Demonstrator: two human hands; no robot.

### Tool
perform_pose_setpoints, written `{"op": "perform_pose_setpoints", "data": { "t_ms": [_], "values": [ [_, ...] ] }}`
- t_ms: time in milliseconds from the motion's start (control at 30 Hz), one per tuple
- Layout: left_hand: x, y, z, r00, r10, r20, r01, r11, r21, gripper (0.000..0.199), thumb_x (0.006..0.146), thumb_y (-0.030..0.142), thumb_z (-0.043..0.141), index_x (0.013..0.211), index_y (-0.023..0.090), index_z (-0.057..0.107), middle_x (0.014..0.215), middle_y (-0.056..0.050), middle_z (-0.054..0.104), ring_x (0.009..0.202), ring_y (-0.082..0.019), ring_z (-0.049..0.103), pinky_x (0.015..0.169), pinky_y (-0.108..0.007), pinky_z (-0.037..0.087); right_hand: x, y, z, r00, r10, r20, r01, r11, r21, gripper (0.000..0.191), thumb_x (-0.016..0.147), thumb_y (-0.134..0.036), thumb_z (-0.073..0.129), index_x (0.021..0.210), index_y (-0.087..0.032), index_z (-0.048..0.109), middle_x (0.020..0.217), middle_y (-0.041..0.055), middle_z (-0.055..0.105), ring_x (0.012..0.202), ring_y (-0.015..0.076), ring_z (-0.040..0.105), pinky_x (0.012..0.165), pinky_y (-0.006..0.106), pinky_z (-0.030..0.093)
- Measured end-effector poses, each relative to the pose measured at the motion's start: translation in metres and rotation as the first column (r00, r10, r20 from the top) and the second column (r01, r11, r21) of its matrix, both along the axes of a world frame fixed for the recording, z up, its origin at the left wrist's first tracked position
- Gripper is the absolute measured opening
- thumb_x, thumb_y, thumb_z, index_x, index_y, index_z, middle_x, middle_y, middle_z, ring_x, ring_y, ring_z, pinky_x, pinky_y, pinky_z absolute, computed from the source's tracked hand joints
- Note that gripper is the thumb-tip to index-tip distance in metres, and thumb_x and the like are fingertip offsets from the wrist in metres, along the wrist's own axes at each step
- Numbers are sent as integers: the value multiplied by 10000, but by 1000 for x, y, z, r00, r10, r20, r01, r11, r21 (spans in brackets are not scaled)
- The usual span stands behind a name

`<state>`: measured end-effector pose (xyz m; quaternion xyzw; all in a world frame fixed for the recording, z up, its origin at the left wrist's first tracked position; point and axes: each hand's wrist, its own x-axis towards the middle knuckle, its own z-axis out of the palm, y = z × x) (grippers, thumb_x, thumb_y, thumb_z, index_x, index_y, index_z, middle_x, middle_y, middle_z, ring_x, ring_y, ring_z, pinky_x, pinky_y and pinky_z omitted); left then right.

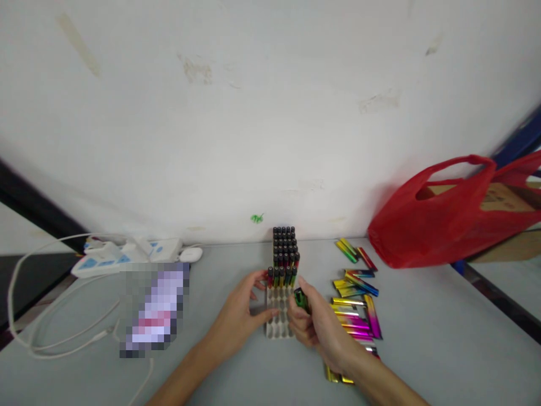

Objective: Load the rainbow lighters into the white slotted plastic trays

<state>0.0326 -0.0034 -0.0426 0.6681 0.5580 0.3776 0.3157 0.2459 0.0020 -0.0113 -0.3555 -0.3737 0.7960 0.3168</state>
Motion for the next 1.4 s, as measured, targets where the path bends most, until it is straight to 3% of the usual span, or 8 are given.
{"op": "perform_pose_setpoints", "data": {
  "t_ms": [233, 833, 1167, 1300, 1400],
  "values": [
    [1, 0, 2, 1000, 5, 2, -5, 1000, -11, 730, 803, 218, 933, 1459, 253, 616, 1297, -89, 754, 1112, -300, 697, 973, -427, 545, 3, 1, -2, 999, 35, -36, -37, 999, -39, 674, 852, -836, 630, 646, -256, 356, 544, -121, 213, 470, 76, 118, 467, 291, 57],
    [-1, 0, -4, 1000, -8, -16, 8, 1000, -4, 702, 835, 236, 917, 1462, 257, 603, 1289, -82, 742, 1122, -297, 686, 985, -433, 533, 1, 0, 0, 999, -38, -16, 39, 999, 26, 516, 880, -665, 586, 631, -266, 372, 517, -118, 229, 448, 79, 124, 442, 276, 78],
    [0, 0, -2, 1000, -15, -1, 15, 1000, 4, 701, 828, 243, 918, 1453, 268, 601, 1309, -88, 736, 1133, -306, 684, 989, -438, 533, 1, 1, -1, 1000, -20, 22, 20, 1000, 8, 605, 861, -768, 608, 639, -264, 359, 527, -119, 219, 451, 76, 129, 444, 273, 79],
    [3, -1, -5, 999, -3, 38, 2, 1000, 28, 785, 828, 245, 912, 1503, 275, 512, 1387, -102, 691, 1143, -294, 678, 988, -440, 533, 1, 2, 0, 998, 31, 51, -30, 1000, -7, 711, 824, -906, 583, 634, -263, 344, 532, -121, 205, 464, 75, 120, 455, 278, 72],
    [4, -6, -2, 999, 31, 44, -34, 997, 74, 834, 833, 289, 905, 1525, 288, 441, 1388, -105, 630, 1095, -270, 664, 952, -433, 542, 1, 2, -2, 998, 30, 55, -30, 1000, 8, 708, 825, -918, 574, 661, -253, 394, 549, -116, 218, 486, 84, 127, 472, 275, 73]
  ]
}}
